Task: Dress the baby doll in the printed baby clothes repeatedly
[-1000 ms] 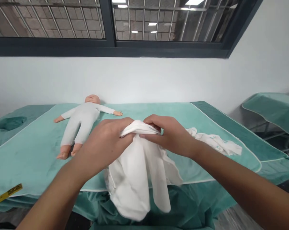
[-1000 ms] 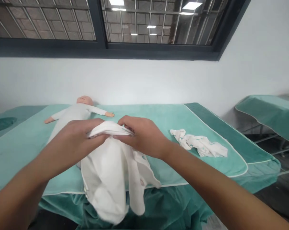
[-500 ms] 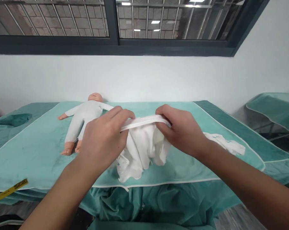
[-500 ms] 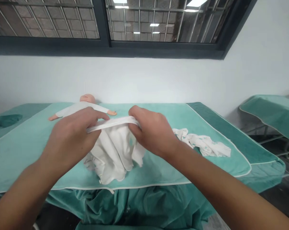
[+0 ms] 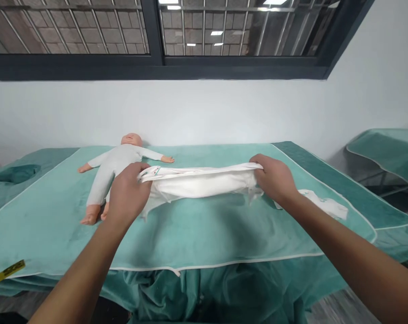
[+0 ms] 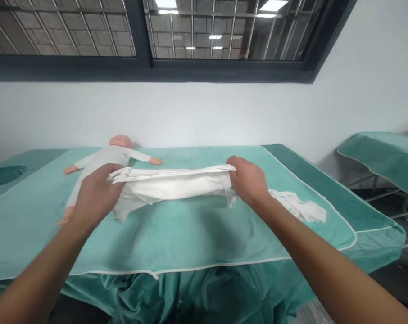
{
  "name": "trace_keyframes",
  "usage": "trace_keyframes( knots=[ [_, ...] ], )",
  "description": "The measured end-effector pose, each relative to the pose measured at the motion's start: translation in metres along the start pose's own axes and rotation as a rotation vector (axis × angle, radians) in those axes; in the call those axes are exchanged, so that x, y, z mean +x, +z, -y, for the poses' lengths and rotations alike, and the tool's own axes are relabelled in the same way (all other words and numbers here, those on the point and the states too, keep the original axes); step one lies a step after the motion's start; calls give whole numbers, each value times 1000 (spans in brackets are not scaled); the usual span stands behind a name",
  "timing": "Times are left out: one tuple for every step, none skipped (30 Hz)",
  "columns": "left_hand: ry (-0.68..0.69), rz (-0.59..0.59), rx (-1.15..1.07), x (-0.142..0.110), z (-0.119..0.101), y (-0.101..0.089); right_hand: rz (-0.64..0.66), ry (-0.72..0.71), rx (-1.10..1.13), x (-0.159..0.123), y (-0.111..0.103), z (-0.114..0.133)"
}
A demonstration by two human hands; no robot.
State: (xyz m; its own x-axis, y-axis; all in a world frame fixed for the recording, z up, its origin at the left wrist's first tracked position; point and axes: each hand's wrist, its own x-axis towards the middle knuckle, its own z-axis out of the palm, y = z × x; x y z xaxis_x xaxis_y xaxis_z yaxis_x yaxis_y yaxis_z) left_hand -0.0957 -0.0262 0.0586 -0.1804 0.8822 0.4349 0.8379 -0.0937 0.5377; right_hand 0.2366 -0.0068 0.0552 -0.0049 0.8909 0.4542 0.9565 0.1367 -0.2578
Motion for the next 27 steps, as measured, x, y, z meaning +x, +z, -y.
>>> trace_keyframes(
  knots=[
    [-47, 32, -53, 1, 0, -1, 16, 22, -16, 0, -3, -1],
    [-88, 62, -87, 2, 1, -2, 40, 42, -36, 1, -6, -2],
    [-117, 92, -104, 5, 1, 0, 74, 60, -61, 5, -8, -3],
    [-136, 119, -109, 10, 3, 3, 117, 74, -87, 12, -8, -5],
    [-143, 144, -108, 17, 5, 9, 162, 87, -115, 21, -5, -6],
    [-144, 166, -100, 26, 8, 18, 205, 96, -144, 32, 0, -9],
    [-142, 187, -84, 37, 11, 30, 248, 101, -168, 45, 7, -11],
    [-134, 195, -59, 49, 15, 43, 289, 107, -187, 58, 16, -13],
    [-132, 201, -15, 61, 19, 57, 320, 110, -204, 71, 28, -13],
    [-137, 204, 41, 72, 22, 72, 344, 111, -215, 83, 40, -13],
    [-150, 209, 92, 81, 23, 88, 357, 113, -224, 92, 54, -11],
    [-163, 180, 155, 86, 23, 103, 344, 105, -231, 98, 69, -7],
    [-127, 123, 226, 88, 22, 118, 323, 83, -231, 101, 85, -1],
    [-63, 78, 292, 86, 19, 133, 303, 48, -220, 100, 102, 6],
    [29, 65, 331, 81, 16, 147, 277, -29, -182, 96, 120, 13],
    [133, 89, 334, 74, 13, 162, 278, -127, -110, 91, 138, 21],
    [219, 156, 311, 67, 11, 176, 303, -190, -29, 84, 156, 28],
    [267, 235, 280, 60, 10, 190, 314, -187, 23, 78, 173, 34],
    [275, 282, 252, 56, 10, 202, 321, -174, 38, 73, 189, 37],
    [269, 306, 235, 54, 11, 213, 319, -149, 48, 70, 203, 39],
    [234, 314, 232, 54, 14, 222, 309, -117, 46, 70, 214, 39],
    [183, 316, 242, 58, 18, 229, 298, -91, 43, 71, 223, 38],
    [127, 323, 260, 64, 22, 233, 289, -74, 46, 75, 229, 35],
    [75, 332, 279, 71, 26, 235, 282, -67, 51, 80, 233, 32],
    [35, 336, 295, 78, 29, 236, 275, -72, 55, 86, 235, 28],
    [19, 327, 307, 84, 32, 236, 266, -93, 57, 92, 236, 23],
    [25, 302, 316, 89, 34, 235, 255, -128, 56, 99, 235, 19]
  ],
)
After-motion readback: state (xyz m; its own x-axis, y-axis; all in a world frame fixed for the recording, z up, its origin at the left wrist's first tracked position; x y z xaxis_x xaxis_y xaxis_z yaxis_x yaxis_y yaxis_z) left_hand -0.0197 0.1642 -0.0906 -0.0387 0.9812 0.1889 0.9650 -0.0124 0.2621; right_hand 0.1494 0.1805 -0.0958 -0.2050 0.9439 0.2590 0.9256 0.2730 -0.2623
